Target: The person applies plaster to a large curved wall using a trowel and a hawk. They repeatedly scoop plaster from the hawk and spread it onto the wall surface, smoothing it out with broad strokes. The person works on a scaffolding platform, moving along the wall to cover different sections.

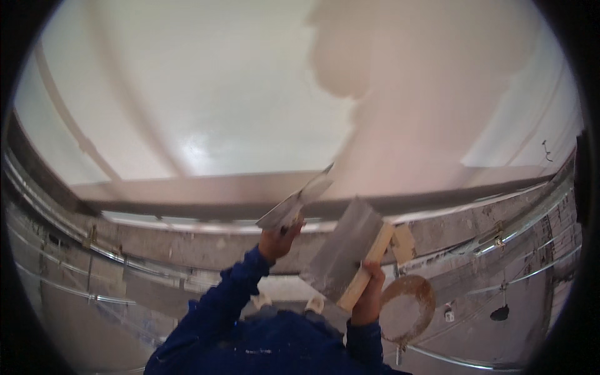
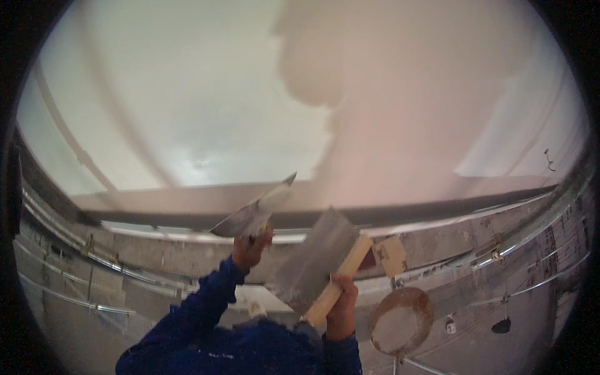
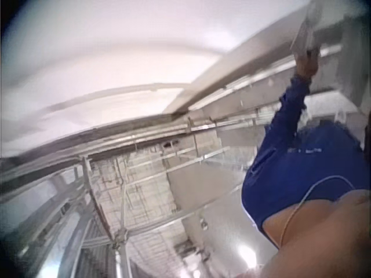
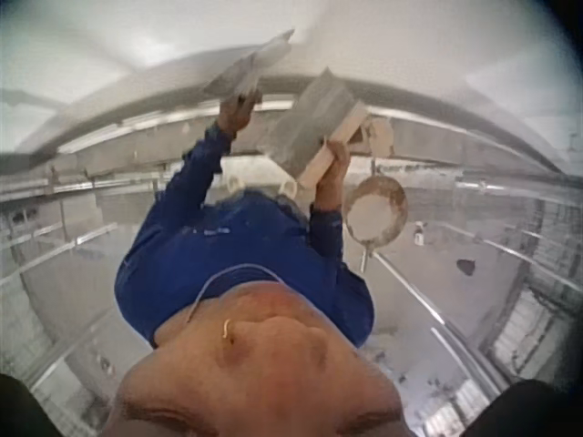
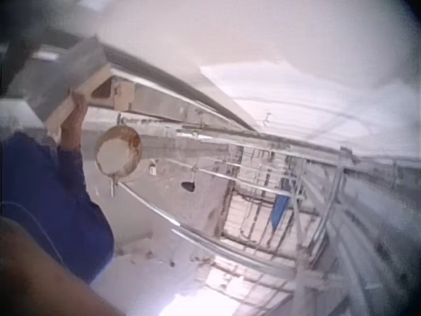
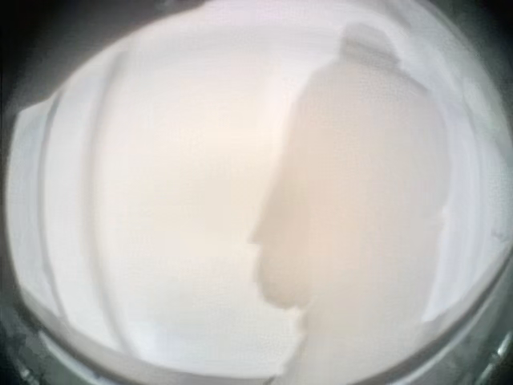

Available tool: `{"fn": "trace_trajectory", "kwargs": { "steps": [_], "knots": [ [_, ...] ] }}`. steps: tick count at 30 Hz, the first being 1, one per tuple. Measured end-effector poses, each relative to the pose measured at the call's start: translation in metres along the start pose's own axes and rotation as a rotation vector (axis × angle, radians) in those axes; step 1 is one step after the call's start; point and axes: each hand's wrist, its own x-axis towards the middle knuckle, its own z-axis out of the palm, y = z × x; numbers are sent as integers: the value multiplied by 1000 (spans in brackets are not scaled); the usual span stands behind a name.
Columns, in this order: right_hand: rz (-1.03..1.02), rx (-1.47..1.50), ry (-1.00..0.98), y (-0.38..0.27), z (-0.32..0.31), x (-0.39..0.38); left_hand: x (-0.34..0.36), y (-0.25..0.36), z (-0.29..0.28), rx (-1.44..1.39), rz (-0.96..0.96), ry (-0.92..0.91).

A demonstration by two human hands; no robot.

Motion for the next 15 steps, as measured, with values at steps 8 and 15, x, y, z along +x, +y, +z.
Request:
{"fn": "trace_trajectory", "kwargs": {
  "steps": [8,15],
  "knots": [
    [-23,-1,-83,-10,19,-11,-3,14,7,127,268,-18],
    [-9,-154,-55,12,58,-28,-17,-10,-24,198,265,48]
  ]
}}
